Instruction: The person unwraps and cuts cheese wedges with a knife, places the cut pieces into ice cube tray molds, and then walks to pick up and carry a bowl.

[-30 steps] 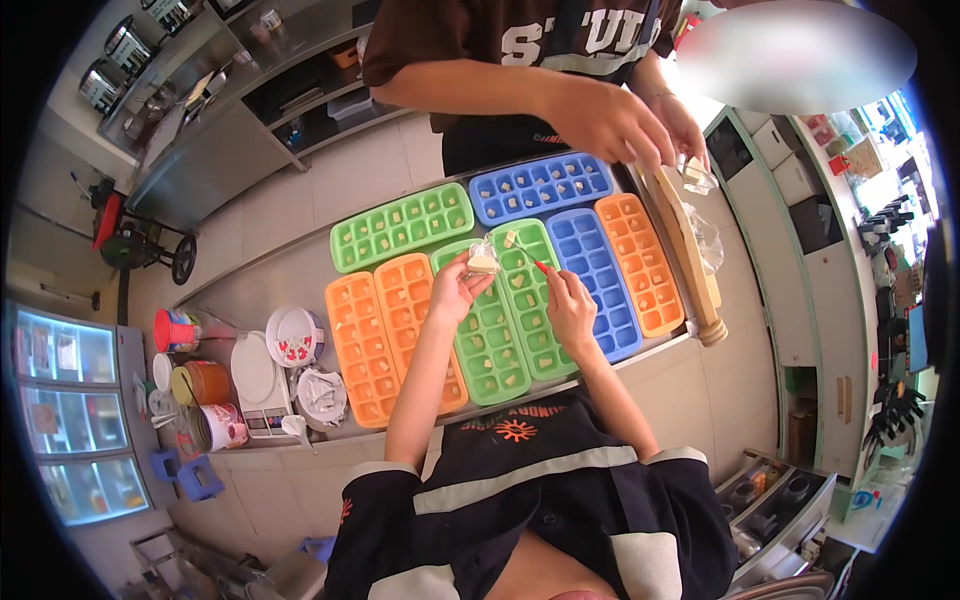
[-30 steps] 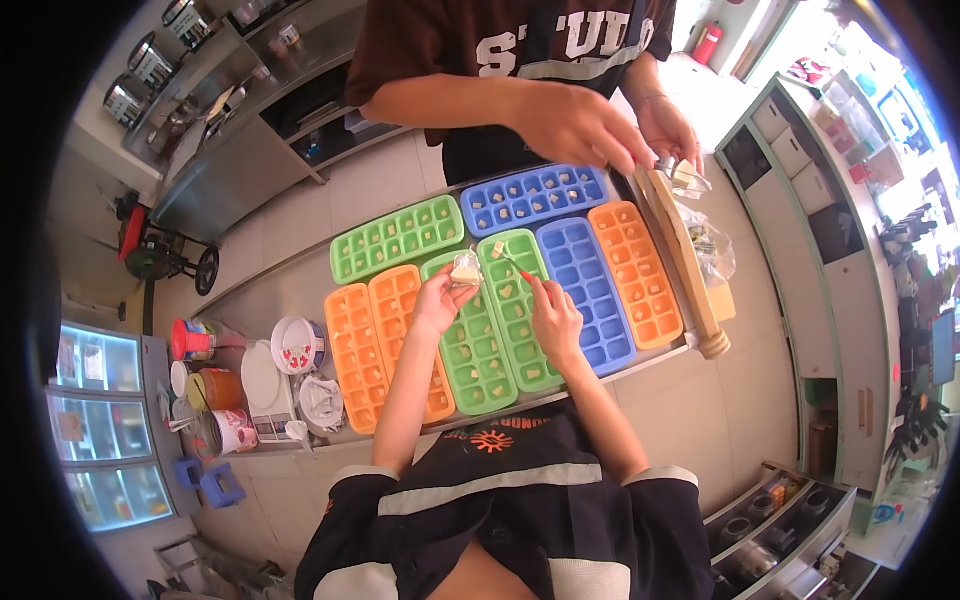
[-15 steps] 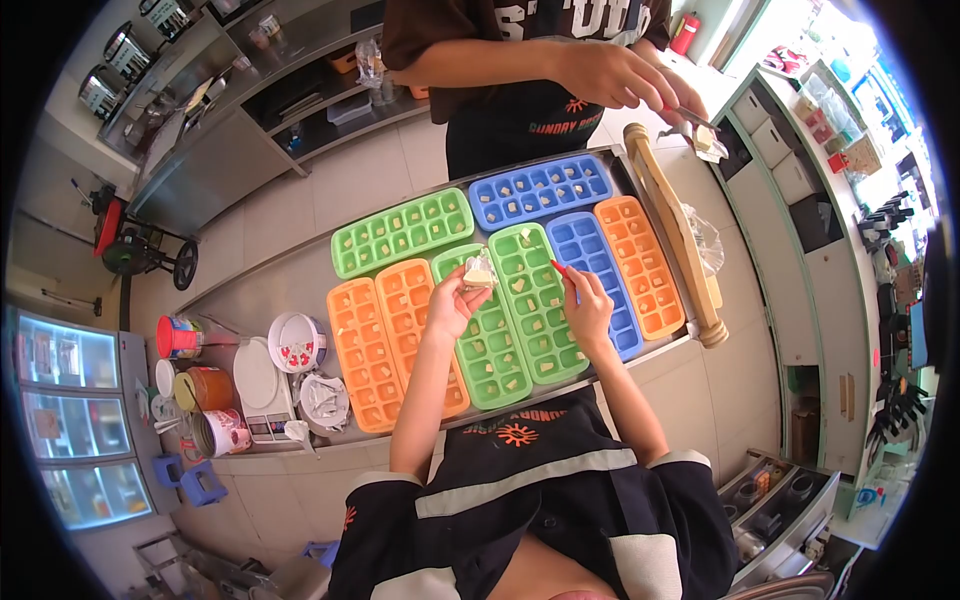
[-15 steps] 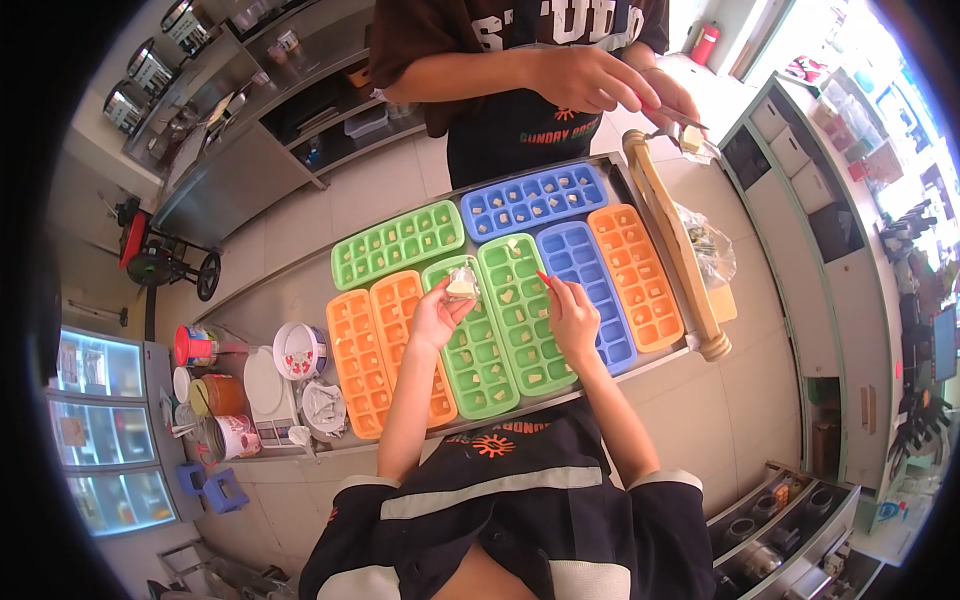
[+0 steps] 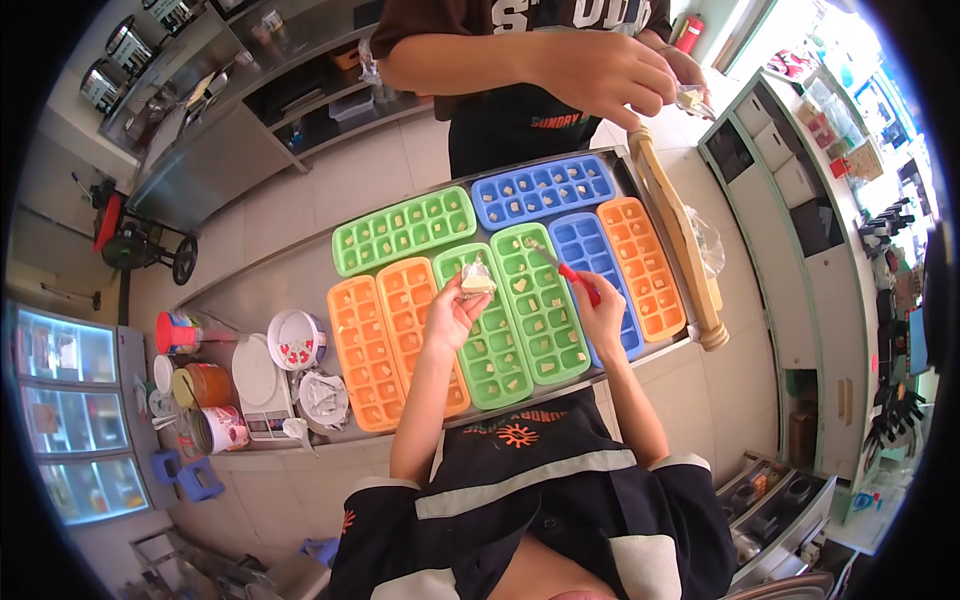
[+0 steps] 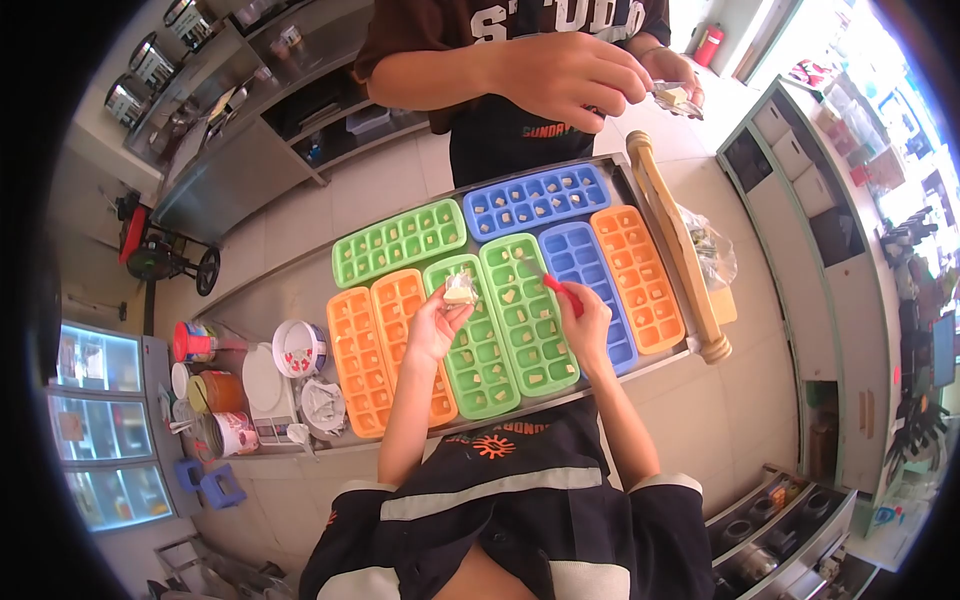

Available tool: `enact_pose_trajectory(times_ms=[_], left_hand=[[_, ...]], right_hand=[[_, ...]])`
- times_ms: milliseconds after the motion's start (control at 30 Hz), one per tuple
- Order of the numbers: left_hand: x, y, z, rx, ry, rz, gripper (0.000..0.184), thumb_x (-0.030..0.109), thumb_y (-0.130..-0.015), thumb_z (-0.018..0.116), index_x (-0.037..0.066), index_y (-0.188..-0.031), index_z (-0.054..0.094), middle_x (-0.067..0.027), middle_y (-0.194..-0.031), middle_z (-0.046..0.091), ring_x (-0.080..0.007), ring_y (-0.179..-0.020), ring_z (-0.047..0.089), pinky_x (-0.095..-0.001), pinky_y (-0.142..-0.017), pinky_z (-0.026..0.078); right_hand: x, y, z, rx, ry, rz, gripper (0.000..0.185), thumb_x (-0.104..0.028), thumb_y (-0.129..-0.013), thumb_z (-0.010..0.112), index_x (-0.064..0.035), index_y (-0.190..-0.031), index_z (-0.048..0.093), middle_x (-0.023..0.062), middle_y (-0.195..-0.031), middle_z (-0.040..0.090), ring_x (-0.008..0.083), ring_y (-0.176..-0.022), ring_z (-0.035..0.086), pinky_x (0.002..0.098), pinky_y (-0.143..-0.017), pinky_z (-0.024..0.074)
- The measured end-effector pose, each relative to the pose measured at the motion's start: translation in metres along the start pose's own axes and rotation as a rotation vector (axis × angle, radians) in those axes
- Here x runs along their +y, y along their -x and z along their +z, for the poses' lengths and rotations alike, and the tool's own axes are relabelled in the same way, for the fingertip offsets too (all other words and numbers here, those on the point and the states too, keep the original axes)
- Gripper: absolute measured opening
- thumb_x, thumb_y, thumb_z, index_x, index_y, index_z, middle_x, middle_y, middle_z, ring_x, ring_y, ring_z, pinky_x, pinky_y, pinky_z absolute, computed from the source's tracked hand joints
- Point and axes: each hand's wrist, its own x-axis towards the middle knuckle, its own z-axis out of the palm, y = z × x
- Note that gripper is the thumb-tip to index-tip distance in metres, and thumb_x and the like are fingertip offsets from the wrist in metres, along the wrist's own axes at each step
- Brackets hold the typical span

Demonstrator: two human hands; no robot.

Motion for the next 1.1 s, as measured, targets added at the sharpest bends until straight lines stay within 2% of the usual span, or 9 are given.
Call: enact_pose_trajectory(times_ms=[33,100,133,400,500,567,667,900,1100], left_hand=[[-0.002,0.002,0.001,-0.014,0.002,0.002,0.038,0.007,-0.08,0.033,-0.003,-0.117,0.035,-0.0172,-0.11,0.048,-0.0288,-0.098,0.052,-0.0367,-0.084,0.046],[-0.004,0.008,0.002,-0.025,0.004,-0.003,0.039,0.008,-0.081,0.033,-0.003,-0.118,0.034,-0.0172,-0.11,0.048,-0.0287,-0.098,0.052,-0.0366,-0.084,0.046],[-0.005,0.011,0.004,-0.05,-0.002,-0.027,0.038,0.006,-0.08,0.032,-0.003,-0.117,0.035,-0.0172,-0.11,0.048,-0.0286,-0.097,0.052,-0.0361,-0.084,0.046],[-0.006,0.042,0.024,-0.15,-0.03,-0.022,0.038,0.006,-0.081,0.031,-0.004,-0.118,0.034,-0.0168,-0.112,0.047,-0.028,-0.099,0.051,-0.0364,-0.085,0.045],[-0.013,0.048,0.029,-0.105,0.034,0.065,0.038,0.006,-0.081,0.032,-0.004,-0.117,0.034,-0.0156,-0.112,0.047,-0.0273,-0.101,0.05,-0.0366,-0.087,0.043],[-0.02,0.051,0.029,-0.093,0.136,0.236,0.037,0.008,-0.084,0.035,-0.001,-0.119,0.035,-0.0108,-0.112,0.048,-0.0232,-0.101,0.05,-0.0339,-0.089,0.041],[-0.028,0.055,0.037,-0.019,0.182,0.328,0.037,0.008,-0.085,0.037,0.0,-0.121,0.034,-0.0094,-0.114,0.047,-0.0205,-0.103,0.049,-0.0336,-0.091,0.038],[-0.034,0.06,0.045,0.076,0.234,0.372,0.039,0.005,-0.082,0.039,-0.001,-0.12,0.035,-0.0097,-0.114,0.046,-0.0199,-0.107,0.046,-0.0351,-0.095,0.035],[-0.039,0.06,0.045,-0.01,0.233,0.406,0.038,0.005,-0.086,0.035,0.001,-0.123,0.03,-0.0083,-0.118,0.042,-0.017,-0.109,0.043,-0.0315,-0.094,0.034]], right_hand=[[-0.011,0.002,-0.008,-0.005,0.003,0.0,0.014,-0.009,-0.074,0.057,-0.0014,-0.085,0.06,0.0094,-0.069,0.06,0.018,-0.06,0.057,0.0264,-0.054,0.0433],[-0.03,0.007,-0.023,-0.15,-0.08,-0.204,0.013,-0.001,-0.07,0.058,-0.0032,-0.083,0.06,0.0094,-0.074,0.059,0.0222,-0.064,0.058,0.0294,-0.055,0.0445],[-0.029,0.005,-0.028,-0.122,0.023,-0.448,0.016,0.001,-0.067,0.059,-0.0048,-0.083,0.061,0.0076,-0.074,0.058,0.0206,-0.062,0.056,0.0286,-0.054,0.0439],[-0.056,0.008,-0.055,-0.13,0.027,-0.489,0.016,0.002,-0.067,0.06,-0.0006,-0.084,0.06,0.0105,-0.074,0.059,0.0202,-0.062,0.057,0.0259,-0.052,0.0444],[-0.07,0.016,-0.056,-0.104,0.05,-0.397,0.017,0.001,-0.068,0.06,-0.0002,-0.085,0.059,0.0102,-0.073,0.059,0.0192,-0.058,0.057,0.0243,-0.048,0.0436],[-0.07,0.024,-0.053,-0.097,0.077,-0.401,0.019,0.001,-0.068,0.061,-0.0016,-0.086,0.058,0.009,-0.073,0.058,0.0196,-0.059,0.057,0.0254,-0.048,0.0446],[-0.068,0.033,-0.045,-0.078,0.101,-0.427,0.021,-0.001,-0.068,0.061,-0.0028,-0.088,0.057,0.0077,-0.074,0.058,0.02,-0.059,0.058,0.0261,-0.048,0.0455],[-0.071,0.04,-0.039,-0.08,0.118,-0.425,0.021,-0.001,-0.068,0.061,-0.0022,-0.089,0.057,0.0077,-0.075,0.058,0.0191,-0.056,0.058,0.0252,-0.046,0.0451],[-0.072,0.042,-0.034,-0.078,0.113,-0.446,0.021,-0.002,-0.068,0.061,-0.0017,-0.089,0.057,0.0078,-0.075,0.058,0.0193,-0.055,0.057,0.0257,-0.046,0.0451]])
